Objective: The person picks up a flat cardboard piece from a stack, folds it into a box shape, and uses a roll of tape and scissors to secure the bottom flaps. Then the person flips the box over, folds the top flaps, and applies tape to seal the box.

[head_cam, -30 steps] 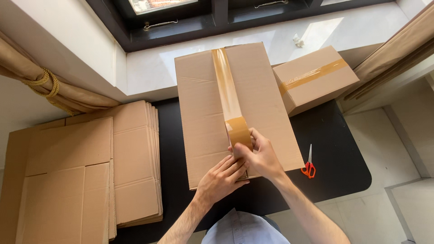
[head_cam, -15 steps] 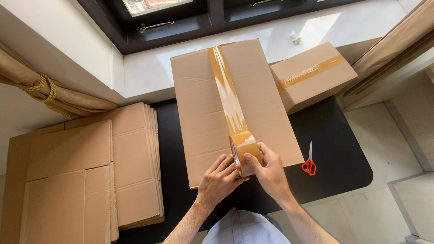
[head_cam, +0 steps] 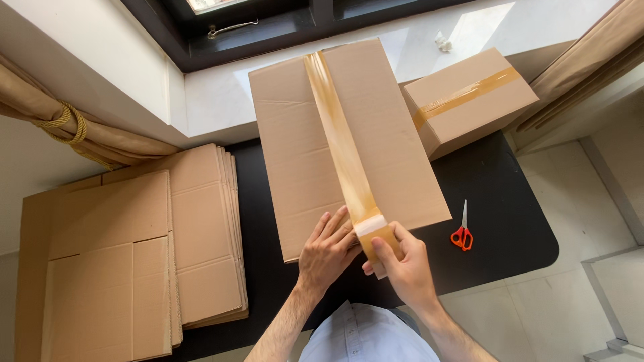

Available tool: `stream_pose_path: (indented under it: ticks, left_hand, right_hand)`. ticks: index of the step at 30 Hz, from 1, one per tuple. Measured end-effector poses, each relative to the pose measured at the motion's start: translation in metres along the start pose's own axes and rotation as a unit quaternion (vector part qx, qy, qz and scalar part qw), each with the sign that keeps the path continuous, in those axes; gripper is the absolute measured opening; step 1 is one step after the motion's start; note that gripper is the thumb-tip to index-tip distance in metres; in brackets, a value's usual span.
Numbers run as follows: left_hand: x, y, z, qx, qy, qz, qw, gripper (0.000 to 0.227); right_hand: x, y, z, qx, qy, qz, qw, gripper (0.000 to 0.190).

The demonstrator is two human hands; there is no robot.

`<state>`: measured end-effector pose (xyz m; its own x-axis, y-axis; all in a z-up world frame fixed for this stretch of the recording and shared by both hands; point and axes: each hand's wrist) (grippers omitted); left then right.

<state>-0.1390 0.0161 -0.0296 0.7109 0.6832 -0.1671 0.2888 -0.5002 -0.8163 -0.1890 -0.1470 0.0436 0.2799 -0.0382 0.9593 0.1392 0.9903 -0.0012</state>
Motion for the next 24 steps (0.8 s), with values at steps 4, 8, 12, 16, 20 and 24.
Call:
stream_pose_path:
  ticks: [4, 8, 12, 16, 20, 24]
  left_hand:
    - [0.003, 0.002, -0.002, 0.004, -0.011, -0.005, 1.0, 0.02]
    - [0.006, 0.005, -0.008, 0.0, -0.002, -0.01, 1.0, 0.016]
    - [0.005, 0.002, -0.016, -0.018, 0.0, -0.029, 0.999, 0.014]
    - [0.009, 0.007, -0.013, -0.016, -0.001, -0.035, 0.999, 0.013]
    - [0.012, 0.007, -0.018, -0.021, -0.003, -0.04, 0.999, 0.016]
    - [0.016, 0.011, -0.02, -0.023, -0.005, -0.04, 0.999, 0.014]
  right_hand:
    - [-0.011, -0.009, 0.011, 0.024, 0.033, 0.017, 0.999, 0.036]
    - [-0.031, -0.007, 0.023, 0.039, 0.052, 0.017, 0.998, 0.037]
    - [-0.047, -0.011, 0.033, 0.038, 0.015, 0.032, 0.999, 0.038]
    - [-0.056, -0.017, 0.04, 0.057, -0.008, 0.038, 0.998, 0.029]
    - [-0.05, -0.022, 0.045, 0.061, -0.024, 0.029, 0.997, 0.029]
    - [-0.051, -0.019, 0.05, 0.042, 0.008, 0.036, 0.998, 0.024]
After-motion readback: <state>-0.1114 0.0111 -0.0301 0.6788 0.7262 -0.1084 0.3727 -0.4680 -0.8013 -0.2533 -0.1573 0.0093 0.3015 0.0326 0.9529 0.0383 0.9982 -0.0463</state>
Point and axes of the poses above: each hand's wrist, its own z-axis away from the middle knuckle, its own y-axis out of the palm, x = y × z
